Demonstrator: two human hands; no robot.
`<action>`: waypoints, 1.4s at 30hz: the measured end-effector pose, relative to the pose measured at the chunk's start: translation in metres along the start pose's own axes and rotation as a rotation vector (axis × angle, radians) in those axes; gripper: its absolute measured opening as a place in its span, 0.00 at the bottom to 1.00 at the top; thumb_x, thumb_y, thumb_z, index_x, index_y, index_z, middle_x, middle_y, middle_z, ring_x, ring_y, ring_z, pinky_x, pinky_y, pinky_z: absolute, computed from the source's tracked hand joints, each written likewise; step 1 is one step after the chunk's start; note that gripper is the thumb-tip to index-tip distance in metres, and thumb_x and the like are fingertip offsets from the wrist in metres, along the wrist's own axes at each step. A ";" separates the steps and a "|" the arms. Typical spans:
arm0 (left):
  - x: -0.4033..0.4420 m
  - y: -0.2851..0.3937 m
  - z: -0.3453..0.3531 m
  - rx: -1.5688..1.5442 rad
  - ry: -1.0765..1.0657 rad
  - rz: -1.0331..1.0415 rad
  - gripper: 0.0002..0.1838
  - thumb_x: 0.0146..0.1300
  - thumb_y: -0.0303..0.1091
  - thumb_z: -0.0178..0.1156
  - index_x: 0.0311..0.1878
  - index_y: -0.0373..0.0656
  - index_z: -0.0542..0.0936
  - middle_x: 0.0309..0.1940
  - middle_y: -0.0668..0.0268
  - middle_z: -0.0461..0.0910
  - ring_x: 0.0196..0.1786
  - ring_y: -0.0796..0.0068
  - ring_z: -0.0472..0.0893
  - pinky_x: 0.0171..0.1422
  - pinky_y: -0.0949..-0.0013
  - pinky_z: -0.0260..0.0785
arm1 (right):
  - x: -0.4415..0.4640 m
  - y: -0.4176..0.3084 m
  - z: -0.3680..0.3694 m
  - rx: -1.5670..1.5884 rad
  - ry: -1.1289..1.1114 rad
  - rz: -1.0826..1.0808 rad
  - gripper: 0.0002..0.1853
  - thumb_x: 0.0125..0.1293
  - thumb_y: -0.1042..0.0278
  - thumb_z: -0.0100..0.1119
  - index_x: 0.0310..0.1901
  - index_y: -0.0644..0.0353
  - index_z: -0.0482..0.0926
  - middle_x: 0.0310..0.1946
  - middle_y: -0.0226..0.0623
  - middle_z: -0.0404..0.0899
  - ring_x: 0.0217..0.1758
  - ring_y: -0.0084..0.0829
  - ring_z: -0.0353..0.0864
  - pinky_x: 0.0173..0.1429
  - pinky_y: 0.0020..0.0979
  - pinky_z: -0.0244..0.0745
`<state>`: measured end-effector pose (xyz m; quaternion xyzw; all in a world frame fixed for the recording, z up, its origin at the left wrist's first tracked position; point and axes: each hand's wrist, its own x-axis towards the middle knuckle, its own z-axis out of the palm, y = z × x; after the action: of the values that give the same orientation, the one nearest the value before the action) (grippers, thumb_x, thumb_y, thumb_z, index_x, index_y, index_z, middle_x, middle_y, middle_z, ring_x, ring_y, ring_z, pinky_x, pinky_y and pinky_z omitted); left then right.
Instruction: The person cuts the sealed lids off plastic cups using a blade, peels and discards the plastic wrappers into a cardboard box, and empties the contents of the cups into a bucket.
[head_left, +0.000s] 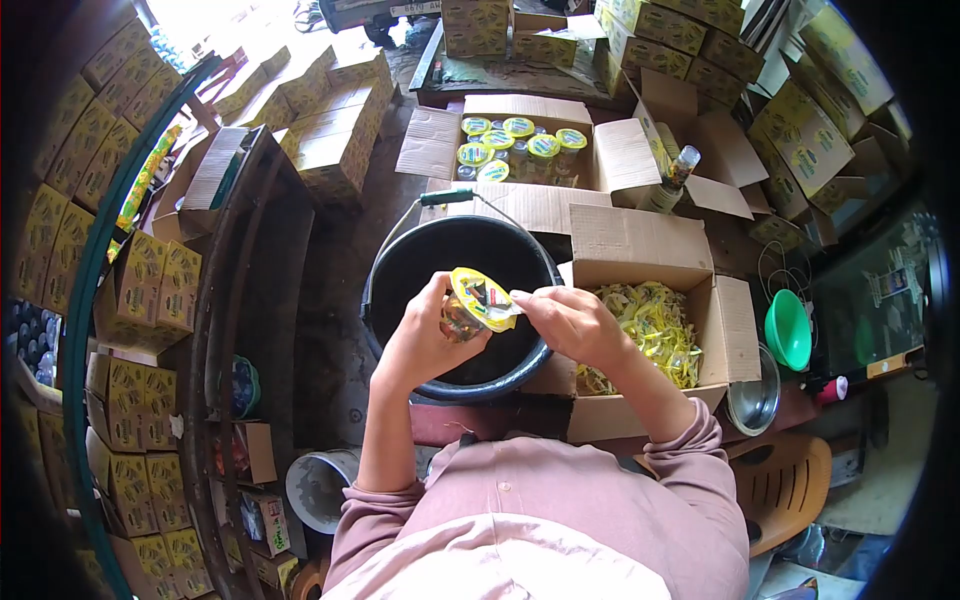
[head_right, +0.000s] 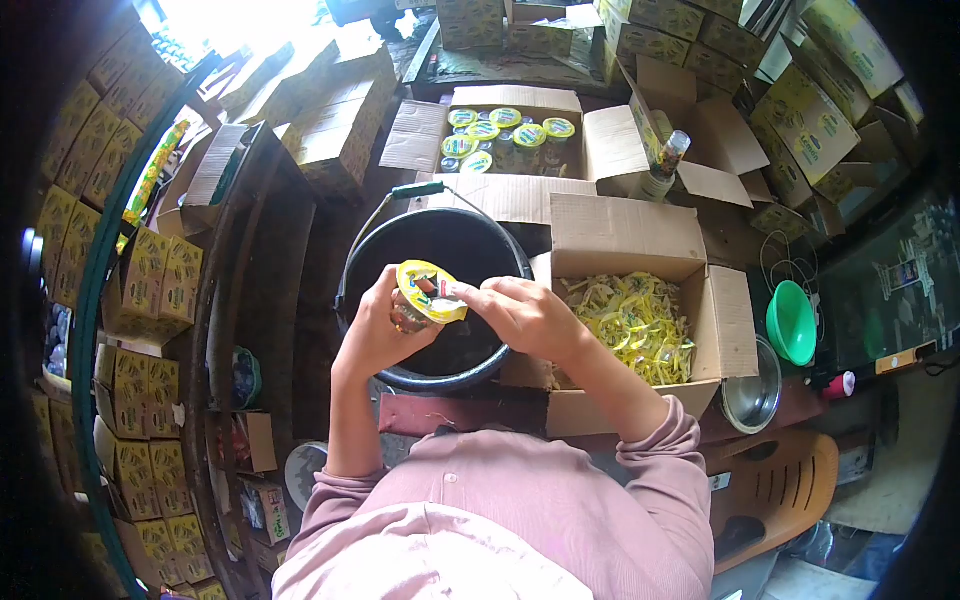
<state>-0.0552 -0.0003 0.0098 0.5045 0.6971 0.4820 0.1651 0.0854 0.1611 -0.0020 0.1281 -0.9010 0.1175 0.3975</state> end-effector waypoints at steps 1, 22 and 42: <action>0.000 -0.001 0.000 0.008 0.008 0.030 0.25 0.42 0.25 0.68 0.43 0.37 0.66 0.35 0.60 0.77 0.36 0.77 0.79 0.37 0.75 0.72 | -0.001 0.001 0.000 -0.005 0.000 0.011 0.20 0.53 0.76 0.54 0.51 0.64 0.71 0.26 0.35 0.76 0.31 0.30 0.79 0.37 0.28 0.78; -0.004 -0.014 0.002 -0.645 -0.237 -0.055 0.28 0.46 0.25 0.66 0.51 0.36 0.66 0.39 0.66 0.75 0.39 0.85 0.75 0.37 0.81 0.71 | 0.003 -0.002 -0.006 0.005 0.021 -0.047 0.21 0.50 0.77 0.57 0.49 0.65 0.72 0.37 0.35 0.78 0.34 0.29 0.79 0.40 0.28 0.79; 0.004 -0.037 0.006 -1.098 -0.682 -0.214 0.29 0.43 0.30 0.68 0.50 0.37 0.67 0.38 0.62 0.76 0.36 0.76 0.78 0.42 0.75 0.71 | 0.015 0.003 0.005 0.006 0.068 -0.041 0.23 0.49 0.75 0.56 0.51 0.64 0.72 0.29 0.33 0.77 0.32 0.28 0.79 0.39 0.27 0.78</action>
<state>-0.0726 0.0046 -0.0226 0.3991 0.3047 0.5617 0.6575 0.0715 0.1601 0.0056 0.1437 -0.8839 0.1161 0.4297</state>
